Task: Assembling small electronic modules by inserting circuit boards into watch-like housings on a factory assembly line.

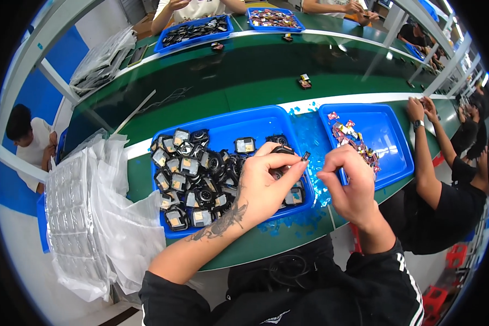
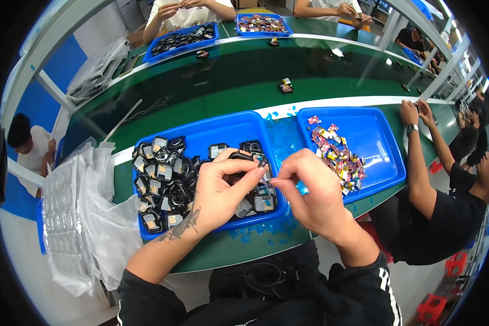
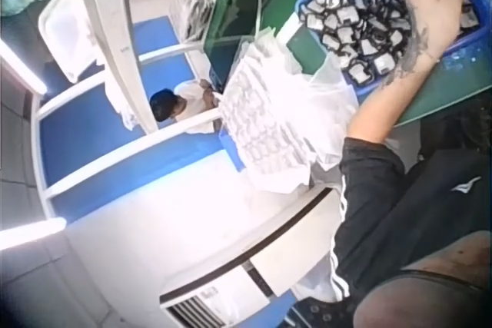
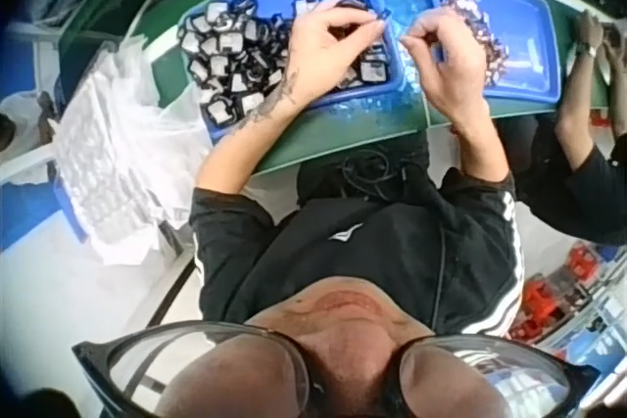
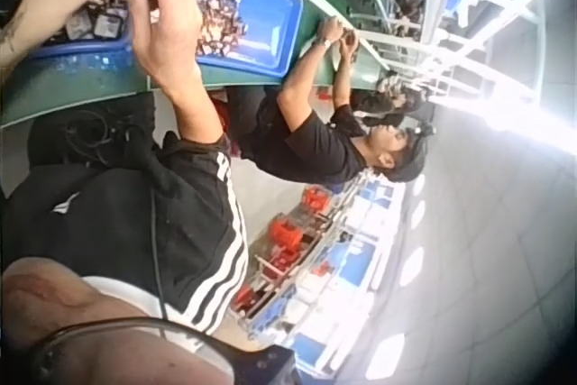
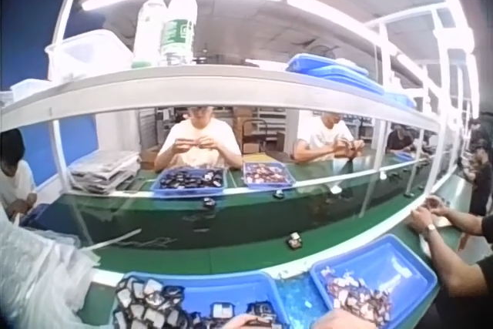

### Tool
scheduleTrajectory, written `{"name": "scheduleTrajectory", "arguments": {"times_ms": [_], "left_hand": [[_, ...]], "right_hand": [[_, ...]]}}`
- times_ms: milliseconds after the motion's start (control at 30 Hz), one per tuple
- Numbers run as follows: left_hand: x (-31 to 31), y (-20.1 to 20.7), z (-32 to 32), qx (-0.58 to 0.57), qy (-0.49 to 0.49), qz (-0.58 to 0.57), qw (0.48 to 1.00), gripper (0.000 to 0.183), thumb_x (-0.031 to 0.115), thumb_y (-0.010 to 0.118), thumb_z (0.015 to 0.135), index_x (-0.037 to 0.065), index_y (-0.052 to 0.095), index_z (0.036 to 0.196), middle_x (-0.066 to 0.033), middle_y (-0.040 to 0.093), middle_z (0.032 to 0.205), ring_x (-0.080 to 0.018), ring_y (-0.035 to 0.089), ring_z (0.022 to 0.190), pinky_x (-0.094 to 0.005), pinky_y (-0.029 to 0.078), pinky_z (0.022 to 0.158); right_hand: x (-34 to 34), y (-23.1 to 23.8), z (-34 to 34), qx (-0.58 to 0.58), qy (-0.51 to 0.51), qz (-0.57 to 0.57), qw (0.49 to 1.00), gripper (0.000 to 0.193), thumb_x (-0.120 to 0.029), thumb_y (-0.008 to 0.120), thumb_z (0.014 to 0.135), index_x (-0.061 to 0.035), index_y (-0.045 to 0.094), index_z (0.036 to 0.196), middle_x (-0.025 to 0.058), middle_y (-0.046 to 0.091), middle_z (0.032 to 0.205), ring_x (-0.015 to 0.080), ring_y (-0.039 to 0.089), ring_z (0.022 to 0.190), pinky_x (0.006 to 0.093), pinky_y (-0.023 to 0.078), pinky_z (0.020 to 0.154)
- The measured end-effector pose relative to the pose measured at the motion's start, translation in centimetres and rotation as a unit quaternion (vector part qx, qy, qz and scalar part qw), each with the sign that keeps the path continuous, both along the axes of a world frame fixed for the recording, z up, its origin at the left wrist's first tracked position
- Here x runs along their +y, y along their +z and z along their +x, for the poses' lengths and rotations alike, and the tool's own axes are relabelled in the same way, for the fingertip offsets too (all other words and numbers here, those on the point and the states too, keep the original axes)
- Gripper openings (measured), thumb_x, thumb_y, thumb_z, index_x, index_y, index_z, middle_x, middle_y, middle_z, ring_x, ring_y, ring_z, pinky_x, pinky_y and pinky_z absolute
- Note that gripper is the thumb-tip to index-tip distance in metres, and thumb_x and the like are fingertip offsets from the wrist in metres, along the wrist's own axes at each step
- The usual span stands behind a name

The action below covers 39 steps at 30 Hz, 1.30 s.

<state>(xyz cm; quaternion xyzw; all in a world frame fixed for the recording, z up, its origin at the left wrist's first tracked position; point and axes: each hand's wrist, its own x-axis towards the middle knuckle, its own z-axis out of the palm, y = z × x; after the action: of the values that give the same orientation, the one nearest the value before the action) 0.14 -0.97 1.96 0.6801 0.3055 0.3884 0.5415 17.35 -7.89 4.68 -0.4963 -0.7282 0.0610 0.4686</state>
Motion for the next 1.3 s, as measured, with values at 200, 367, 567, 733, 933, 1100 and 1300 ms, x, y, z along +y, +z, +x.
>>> {"name": "scheduleTrajectory", "arguments": {"times_ms": [200, 367, 567, 733, 933, 1100, 1300], "left_hand": [[0.2, -0.9, 0.5, -0.067, -0.045, -0.171, 0.982, 0.017, 0.009, 0.066, 0.09, -0.005, 0.07, 0.1, -0.0106, 0.071, 0.1, -0.0117, 0.064, 0.092, -0.0255, 0.049, 0.085], [-0.2, -0.9, 0.4, -0.116, -0.098, -0.252, 0.956, 0.019, 0.013, 0.067, 0.09, -0.003, 0.071, 0.098, -0.0043, 0.07, 0.09, -0.0075, 0.062, 0.083, -0.0222, 0.048, 0.075], [-0.6, -1.2, 0.8, -0.104, -0.091, -0.201, 0.97, 0.017, 0.012, 0.065, 0.092, -0.002, 0.069, 0.1, -0.0058, 0.07, 0.092, -0.0069, 0.061, 0.084, -0.0209, 0.048, 0.072], [-0.5, -1.6, 1.0, -0.126, -0.042, -0.216, 0.967, 0.018, 0.013, 0.066, 0.091, -0.002, 0.07, 0.101, -0.005, 0.07, 0.091, -0.0059, 0.06, 0.082, -0.0205, 0.047, 0.07], [-0.2, -1.4, 0.9, -0.103, -0.01, -0.193, 0.976, 0.019, 0.017, 0.066, 0.091, 0.0, 0.07, 0.099, -0.0044, 0.071, 0.096, -0.0027, 0.053, 0.07, -0.019, 0.042, 0.062], [-0.4, -1.6, 1.2, -0.123, -0.036, -0.235, 0.963, 0.017, 0.016, 0.067, 0.09, 0.001, 0.07, 0.097, -0.0047, 0.071, 0.094, -0.0036, 0.051, 0.071, -0.0198, 0.043, 0.064], [-0.3, -2.2, 0.7, -0.126, -0.111, -0.274, 0.947, 0.018, 0.016, 0.062, 0.094, 0.002, 0.068, 0.103, -0.0049, 0.068, 0.099, -0.0055, 0.054, 0.076, -0.0209, 0.044, 0.067]], "right_hand": [[0.9, -3.4, 3.0, -0.049, -0.081, -0.157, 0.983, 0.013, 0.003, 0.063, 0.085, 0.0033, 0.063, 0.098, 0.0099, 0.061, 0.087, 0.0154, 0.063, 0.075, 0.0249, 0.049, 0.064], [1.8, -2.7, 1.1, 0.297, 0.118, -0.178, 0.931, 0.017, 0.002, 0.062, 0.088, 0.0039, 0.065, 0.105, 0.0084, 0.063, 0.095, 0.0123, 0.063, 0.084, 0.0236, 0.051, 0.074], [1.8, -3.6, 0.6, 0.403, 0.11, -0.179, 0.891, 0.015, 0.002, 0.064, 0.087, 0.0041, 0.068, 0.101, 0.0085, 0.064, 0.091, 0.0109, 0.061, 0.079, 0.0218, 0.051, 0.068], [2.7, -3.4, 2.4, 0.028, -0.141, 0.018, 0.989, 0.01, 0.001, 0.066, 0.084, 0.0011, 0.071, 0.093, 0.0113, 0.064, 0.089, 0.0173, 0.061, 0.07, 0.0278, 0.049, 0.061], [4.3, -5.2, 5.1, -0.147, -0.127, 0.033, 0.98, 0.008, -0.005, 0.066, 0.085, -0.001, 0.072, 0.089, 0.012, 0.066, 0.087, 0.0222, 0.062, 0.072, 0.0317, 0.049, 0.065], [2.9, -3.7, 3.3, 0.167, -0.104, -0.141, 0.97, 0.014, -0.002, 0.064, 0.087, 0.0006, 0.071, 0.099, 0.0061, 0.064, 0.088, 0.0112, 0.059, 0.076, 0.0242, 0.046, 0.068], [2.3, -4.7, 1.2, 0.412, 0.174, -0.213, 0.869, 0.016, 0.0, 0.061, 0.089, 0.0033, 0.068, 0.103, 0.0074, 0.063, 0.096, 0.011, 0.059, 0.086, 0.0243, 0.048, 0.08]]}}
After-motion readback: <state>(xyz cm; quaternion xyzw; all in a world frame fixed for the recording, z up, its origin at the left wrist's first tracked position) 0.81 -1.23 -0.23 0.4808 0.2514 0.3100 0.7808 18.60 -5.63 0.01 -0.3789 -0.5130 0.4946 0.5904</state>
